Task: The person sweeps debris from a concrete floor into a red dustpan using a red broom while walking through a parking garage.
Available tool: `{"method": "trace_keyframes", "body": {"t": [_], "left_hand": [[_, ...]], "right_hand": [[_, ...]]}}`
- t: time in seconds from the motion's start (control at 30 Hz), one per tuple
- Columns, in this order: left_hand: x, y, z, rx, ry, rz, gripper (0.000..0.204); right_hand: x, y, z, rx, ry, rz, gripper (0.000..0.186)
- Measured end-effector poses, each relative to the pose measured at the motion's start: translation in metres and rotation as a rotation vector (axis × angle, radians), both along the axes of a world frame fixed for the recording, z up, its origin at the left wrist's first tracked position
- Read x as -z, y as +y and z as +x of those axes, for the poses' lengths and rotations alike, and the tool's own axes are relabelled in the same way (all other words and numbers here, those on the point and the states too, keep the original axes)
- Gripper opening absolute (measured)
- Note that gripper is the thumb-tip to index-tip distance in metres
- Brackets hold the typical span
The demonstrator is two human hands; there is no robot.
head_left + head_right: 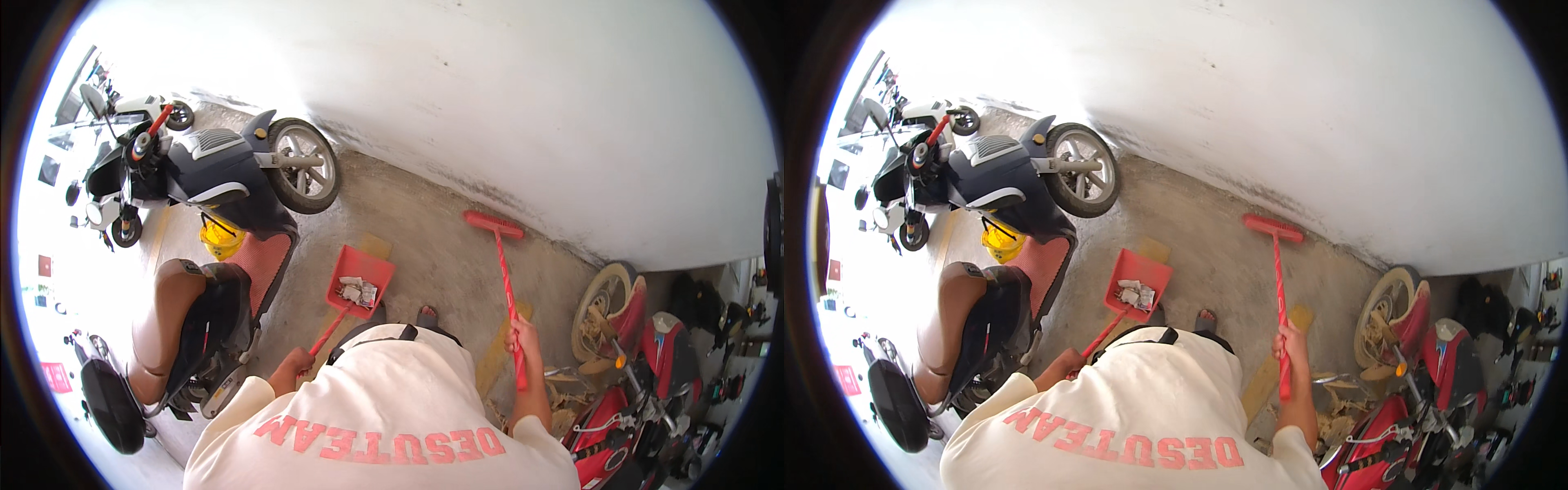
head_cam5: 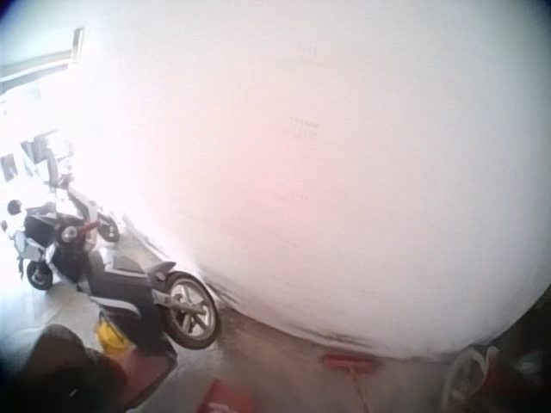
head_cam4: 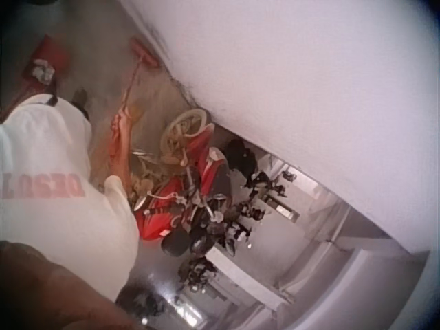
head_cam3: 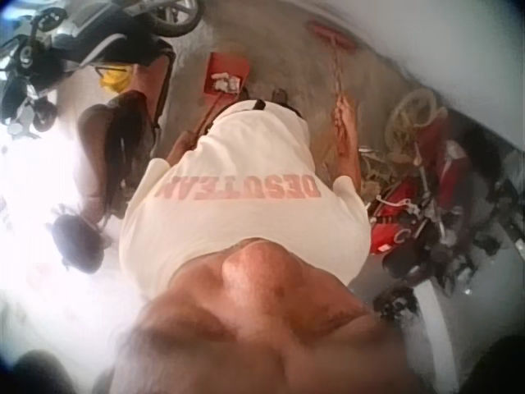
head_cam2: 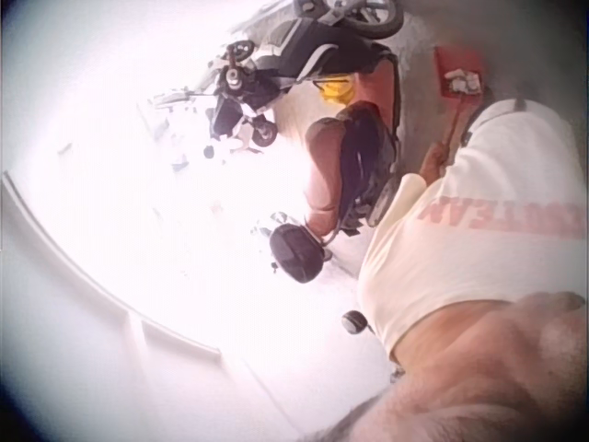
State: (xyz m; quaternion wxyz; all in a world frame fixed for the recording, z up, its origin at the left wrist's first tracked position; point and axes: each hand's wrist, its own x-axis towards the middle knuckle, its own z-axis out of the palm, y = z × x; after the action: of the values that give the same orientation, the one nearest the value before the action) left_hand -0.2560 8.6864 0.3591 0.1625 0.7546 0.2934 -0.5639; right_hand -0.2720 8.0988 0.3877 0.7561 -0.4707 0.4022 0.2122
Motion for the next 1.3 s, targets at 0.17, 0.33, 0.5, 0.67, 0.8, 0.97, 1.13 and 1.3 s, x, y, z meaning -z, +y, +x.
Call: {"method": "trace_keyframes", "body": {"t": [0.17,0.33,0.5,0.67,0.8,0.97,1.13,1.3], "left_hand": [[0.024,0.010,-0.022,-0.081,-0.021,0.000,0.023],[-0.004,0.001,-0.023,-0.047,-0.064,0.008,0.023],[-0.018,0.004,-0.040,-0.091,-0.152,0.016,0.022],[0.021,0.031,-0.090,-0.028,-0.271,0.081,0.024],[0.040,0.037,-0.108,-0.048,-0.353,0.046,0.025],[0.022,0.033,-0.087,-0.313,-0.146,0.011,0.022],[0.044,0.045,-0.095,-0.369,-0.108,-0.031,0.021],[0.040,0.040,-0.082,-0.355,-0.093,-0.005,0.023]], "right_hand": [[-0.045,0.032,0.036,-0.148,0.101,-0.048,0.042],[-0.036,0.063,0.119,-0.481,0.051,-0.101,0.055],[-0.002,0.107,0.196,-0.702,-0.019,-0.157,0.046],[0.011,0.141,0.219,-0.881,0.064,-0.147,0.026],[0.043,0.127,0.185,-1.207,0.172,-0.402,0.028],[0.043,0.078,0.168,-1.562,-0.288,-1.274,0.047],[-0.045,0.090,0.244,-1.723,-0.264,-1.391,0.047],[-0.064,0.090,0.345,-1.900,-0.404,-1.534,0.046]]}}
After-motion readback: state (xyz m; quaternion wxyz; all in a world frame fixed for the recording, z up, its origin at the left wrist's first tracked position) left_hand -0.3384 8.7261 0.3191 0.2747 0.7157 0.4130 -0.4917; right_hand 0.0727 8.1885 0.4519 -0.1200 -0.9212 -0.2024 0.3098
